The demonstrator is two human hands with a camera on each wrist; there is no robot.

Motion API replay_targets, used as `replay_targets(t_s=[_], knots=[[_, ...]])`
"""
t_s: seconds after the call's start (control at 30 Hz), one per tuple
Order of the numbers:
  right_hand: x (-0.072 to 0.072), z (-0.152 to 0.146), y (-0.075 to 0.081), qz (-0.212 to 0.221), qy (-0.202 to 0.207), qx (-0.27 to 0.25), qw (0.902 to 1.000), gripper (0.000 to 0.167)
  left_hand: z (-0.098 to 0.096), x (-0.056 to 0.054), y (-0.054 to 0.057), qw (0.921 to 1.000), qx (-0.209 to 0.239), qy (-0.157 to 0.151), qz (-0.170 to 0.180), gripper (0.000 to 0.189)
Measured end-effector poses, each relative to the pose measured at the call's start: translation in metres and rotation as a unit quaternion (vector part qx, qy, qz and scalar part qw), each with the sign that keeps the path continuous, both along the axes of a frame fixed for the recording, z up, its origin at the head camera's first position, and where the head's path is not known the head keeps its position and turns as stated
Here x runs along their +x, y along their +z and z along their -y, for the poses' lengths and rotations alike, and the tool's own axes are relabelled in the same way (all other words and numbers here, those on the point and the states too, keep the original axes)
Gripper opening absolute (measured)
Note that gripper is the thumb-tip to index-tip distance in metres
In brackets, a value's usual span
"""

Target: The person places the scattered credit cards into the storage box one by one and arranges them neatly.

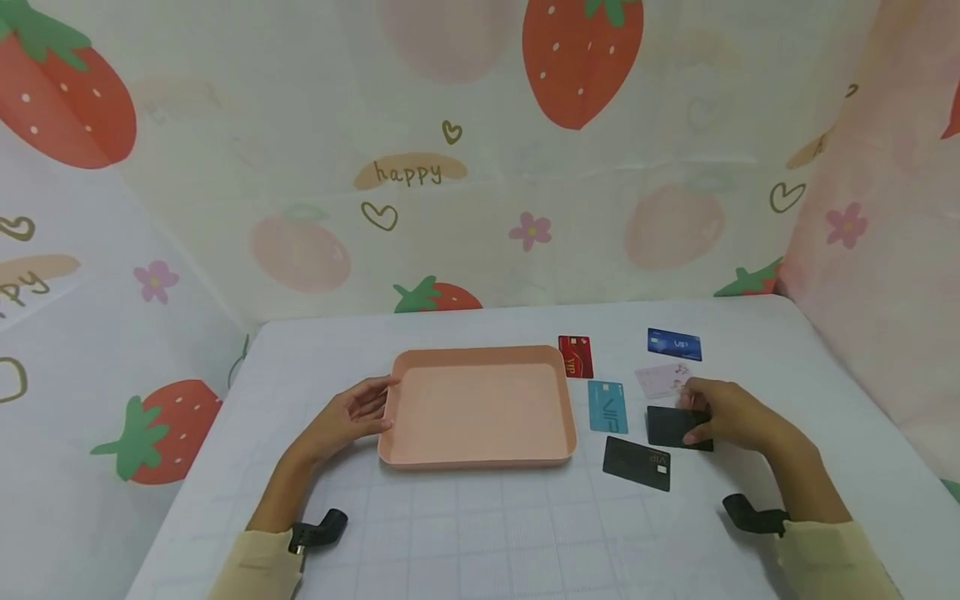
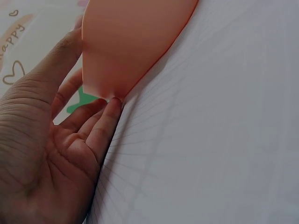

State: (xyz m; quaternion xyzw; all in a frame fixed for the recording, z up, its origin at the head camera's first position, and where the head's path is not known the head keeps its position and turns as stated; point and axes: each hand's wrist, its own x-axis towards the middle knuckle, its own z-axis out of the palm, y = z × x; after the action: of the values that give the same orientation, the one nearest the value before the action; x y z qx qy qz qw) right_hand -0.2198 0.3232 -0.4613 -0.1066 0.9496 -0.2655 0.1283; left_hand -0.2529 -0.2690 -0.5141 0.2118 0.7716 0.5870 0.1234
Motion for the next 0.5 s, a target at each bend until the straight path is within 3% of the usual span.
replay_targets(t_s=[0.3, 0.5], knots=[[-0.0004, -0.0051, 0.0029, 0.006, 0.006, -0.049, 0.9987, 0.029, -0.0009, 0.0006, 0.0012, 1.0, -0.009, 0.0, -0.001, 0.069], [-0.0017, -0.0076, -0.0009, -0.018, 0.018, -0.086, 0.996, 0.025, 0.0002, 0.0036, -0.0013, 1.0, -0.001, 0.005, -0.004, 0.069]])
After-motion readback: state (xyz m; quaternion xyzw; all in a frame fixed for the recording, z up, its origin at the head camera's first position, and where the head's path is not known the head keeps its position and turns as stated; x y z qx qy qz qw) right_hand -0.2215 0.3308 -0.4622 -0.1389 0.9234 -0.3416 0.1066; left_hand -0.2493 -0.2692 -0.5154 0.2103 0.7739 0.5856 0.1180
